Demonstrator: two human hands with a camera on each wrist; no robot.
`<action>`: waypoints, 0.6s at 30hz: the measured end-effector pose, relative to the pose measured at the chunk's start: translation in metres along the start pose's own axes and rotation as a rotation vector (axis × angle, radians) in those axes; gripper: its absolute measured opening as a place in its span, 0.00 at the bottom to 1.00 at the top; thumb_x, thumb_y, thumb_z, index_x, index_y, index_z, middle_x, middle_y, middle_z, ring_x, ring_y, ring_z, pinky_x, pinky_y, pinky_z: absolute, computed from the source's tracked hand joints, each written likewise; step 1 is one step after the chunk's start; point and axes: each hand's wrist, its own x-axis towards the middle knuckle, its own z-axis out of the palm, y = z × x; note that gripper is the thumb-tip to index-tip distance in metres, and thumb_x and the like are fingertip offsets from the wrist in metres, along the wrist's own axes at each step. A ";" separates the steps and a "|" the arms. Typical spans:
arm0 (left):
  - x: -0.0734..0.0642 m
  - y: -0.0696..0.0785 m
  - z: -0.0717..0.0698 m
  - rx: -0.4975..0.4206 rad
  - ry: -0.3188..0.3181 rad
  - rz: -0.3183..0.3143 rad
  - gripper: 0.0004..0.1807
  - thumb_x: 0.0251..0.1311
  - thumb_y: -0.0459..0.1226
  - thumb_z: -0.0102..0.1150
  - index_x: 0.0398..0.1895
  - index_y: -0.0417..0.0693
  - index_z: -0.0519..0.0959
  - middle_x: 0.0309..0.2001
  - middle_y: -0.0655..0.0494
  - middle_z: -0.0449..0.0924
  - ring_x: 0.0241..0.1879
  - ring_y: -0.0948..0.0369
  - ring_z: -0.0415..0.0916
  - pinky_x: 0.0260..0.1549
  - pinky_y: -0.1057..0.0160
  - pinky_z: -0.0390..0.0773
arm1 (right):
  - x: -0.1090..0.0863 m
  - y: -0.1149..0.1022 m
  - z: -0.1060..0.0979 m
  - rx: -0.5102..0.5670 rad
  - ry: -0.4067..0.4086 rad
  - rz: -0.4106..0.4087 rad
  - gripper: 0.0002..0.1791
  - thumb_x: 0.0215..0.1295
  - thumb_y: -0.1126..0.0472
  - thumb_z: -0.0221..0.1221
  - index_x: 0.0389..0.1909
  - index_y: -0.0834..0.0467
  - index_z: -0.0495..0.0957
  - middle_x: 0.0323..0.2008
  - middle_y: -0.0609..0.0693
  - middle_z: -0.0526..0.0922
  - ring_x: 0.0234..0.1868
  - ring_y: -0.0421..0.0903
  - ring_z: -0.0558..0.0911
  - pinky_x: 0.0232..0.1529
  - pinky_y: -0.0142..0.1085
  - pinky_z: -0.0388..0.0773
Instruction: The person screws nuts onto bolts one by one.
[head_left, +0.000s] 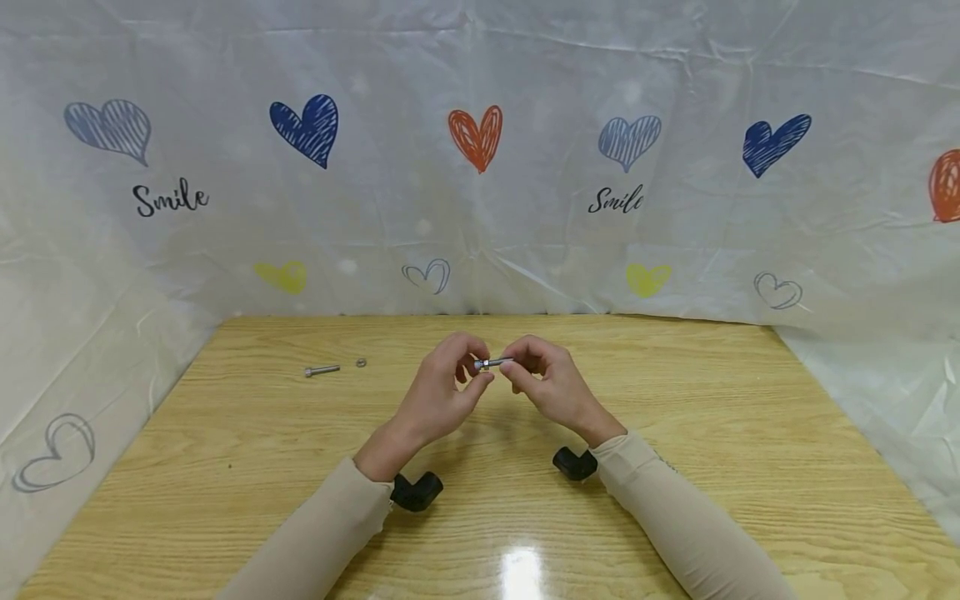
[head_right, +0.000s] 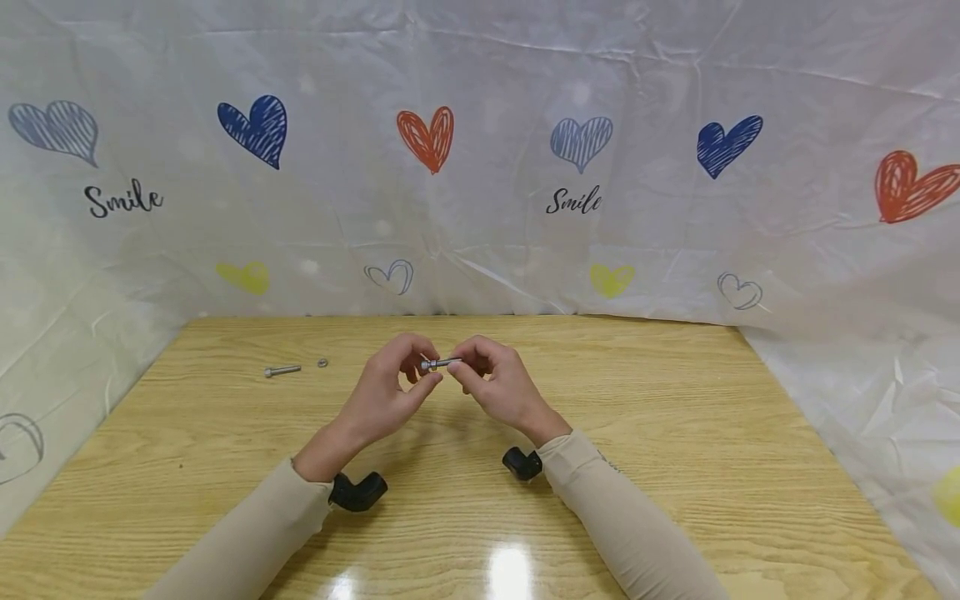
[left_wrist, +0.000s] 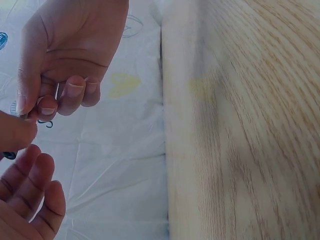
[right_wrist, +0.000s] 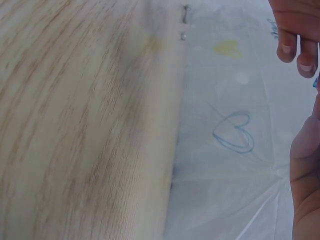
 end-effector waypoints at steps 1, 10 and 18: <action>0.000 0.000 0.000 0.002 -0.001 0.007 0.11 0.57 0.29 0.64 0.40 0.43 0.73 0.36 0.53 0.73 0.30 0.61 0.69 0.26 0.56 0.74 | 0.000 0.000 0.000 0.000 0.000 -0.001 0.04 0.67 0.71 0.55 0.39 0.68 0.76 0.29 0.61 0.77 0.24 0.59 0.75 0.26 0.35 0.73; 0.000 0.000 0.000 0.024 0.000 -0.080 0.06 0.68 0.38 0.54 0.34 0.46 0.78 0.34 0.55 0.73 0.30 0.56 0.70 0.27 0.59 0.74 | 0.000 0.000 -0.001 -0.015 -0.004 -0.028 0.05 0.67 0.71 0.55 0.39 0.70 0.75 0.26 0.51 0.77 0.23 0.49 0.75 0.26 0.36 0.73; 0.000 -0.001 0.000 0.004 0.014 -0.042 0.11 0.59 0.34 0.64 0.42 0.44 0.74 0.38 0.53 0.75 0.31 0.60 0.72 0.28 0.59 0.74 | 0.000 0.000 0.000 0.002 0.002 -0.009 0.04 0.67 0.71 0.55 0.38 0.68 0.76 0.27 0.50 0.77 0.24 0.59 0.75 0.26 0.35 0.73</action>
